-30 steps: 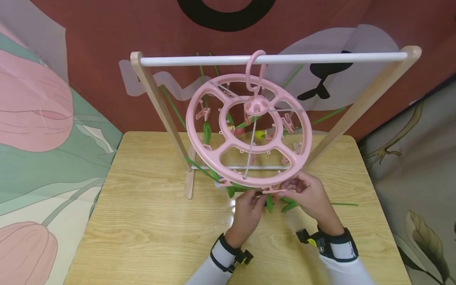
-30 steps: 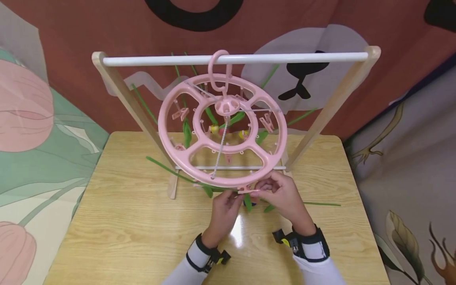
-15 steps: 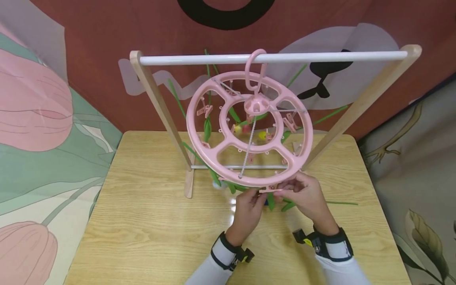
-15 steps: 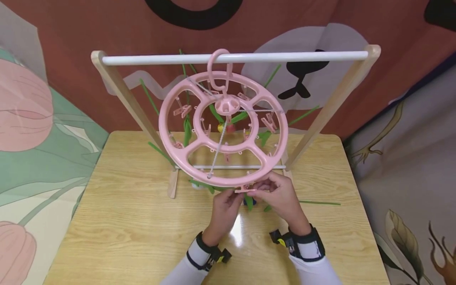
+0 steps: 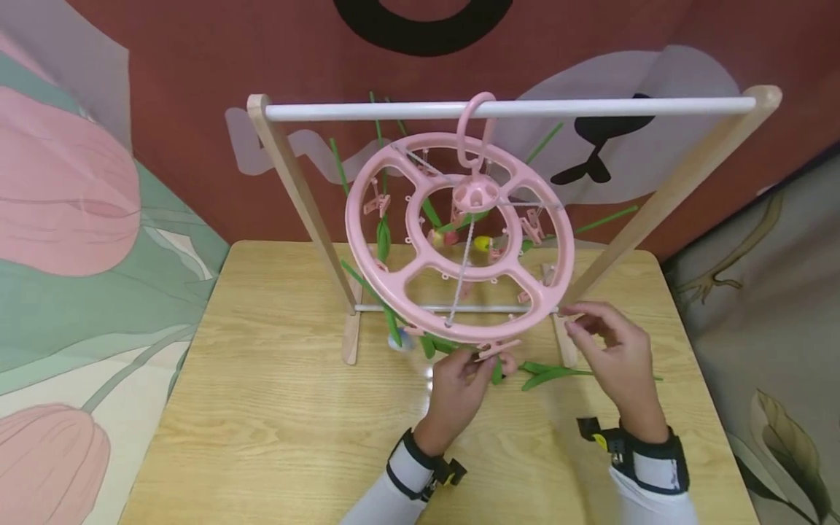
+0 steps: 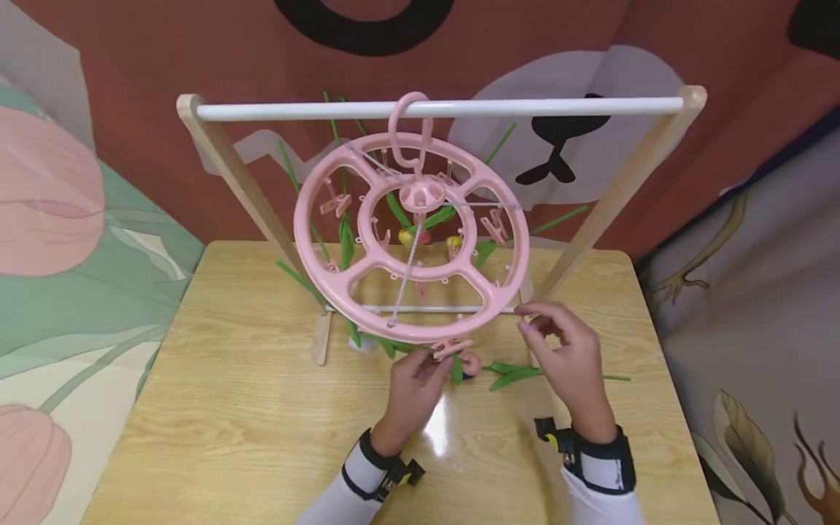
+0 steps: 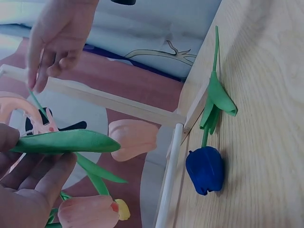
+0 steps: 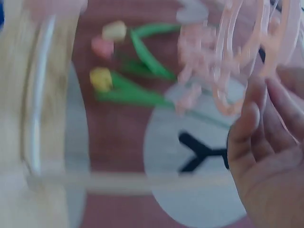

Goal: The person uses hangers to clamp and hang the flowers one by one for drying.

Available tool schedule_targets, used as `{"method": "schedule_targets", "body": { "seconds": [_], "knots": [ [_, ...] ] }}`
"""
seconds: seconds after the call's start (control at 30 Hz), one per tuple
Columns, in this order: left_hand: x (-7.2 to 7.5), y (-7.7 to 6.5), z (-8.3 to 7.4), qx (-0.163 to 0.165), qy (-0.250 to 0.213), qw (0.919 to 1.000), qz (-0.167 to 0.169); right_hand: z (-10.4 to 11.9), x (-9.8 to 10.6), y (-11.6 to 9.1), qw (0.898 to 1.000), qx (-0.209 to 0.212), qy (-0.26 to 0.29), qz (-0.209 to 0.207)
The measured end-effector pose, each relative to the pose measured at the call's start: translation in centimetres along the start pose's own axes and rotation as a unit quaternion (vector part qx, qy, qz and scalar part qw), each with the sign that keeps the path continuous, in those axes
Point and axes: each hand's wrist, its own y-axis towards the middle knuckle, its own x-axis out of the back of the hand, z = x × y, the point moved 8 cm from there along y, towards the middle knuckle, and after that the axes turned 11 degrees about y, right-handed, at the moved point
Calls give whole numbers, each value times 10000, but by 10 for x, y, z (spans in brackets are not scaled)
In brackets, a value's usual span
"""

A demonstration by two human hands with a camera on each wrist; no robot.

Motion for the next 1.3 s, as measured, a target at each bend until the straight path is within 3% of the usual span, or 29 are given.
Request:
{"method": "schedule_targets", "body": {
  "seconds": [0.1,0.17,0.3,0.4,0.57,0.73,0.93,1.03,1.17,1.3],
  "knots": [
    [2,-2,1,-20,85,9999,-89,7,14,8,9909,339,-1268,-304],
    [4,-2,0,-22,218,9997,-145,12,16,14,9830,608,-1707,-283],
    [7,-3,3,64,482,9986,-194,17,13,20,9801,939,-1743,-118],
    [10,-5,6,114,701,9971,-263,15,12,17,9808,920,-1717,-35],
    [20,-8,12,169,681,9962,-521,-1,11,2,9830,457,-1776,95],
    [26,-12,20,263,510,9968,-561,-26,12,-24,9826,-284,-1829,148],
    [29,-18,17,-27,1397,9897,-324,-62,23,-70,9741,-1435,-1748,-72],
    [26,-22,13,-447,2024,9783,-30,-80,37,-94,9558,-2265,-1836,-379],
    [18,-32,9,-1125,2727,9544,460,-101,61,-123,9098,-3529,-1987,-907],
    [7,-43,9,-1656,3306,9257,800,-116,81,-144,8707,-4259,-2164,-1173]
  ]
}}
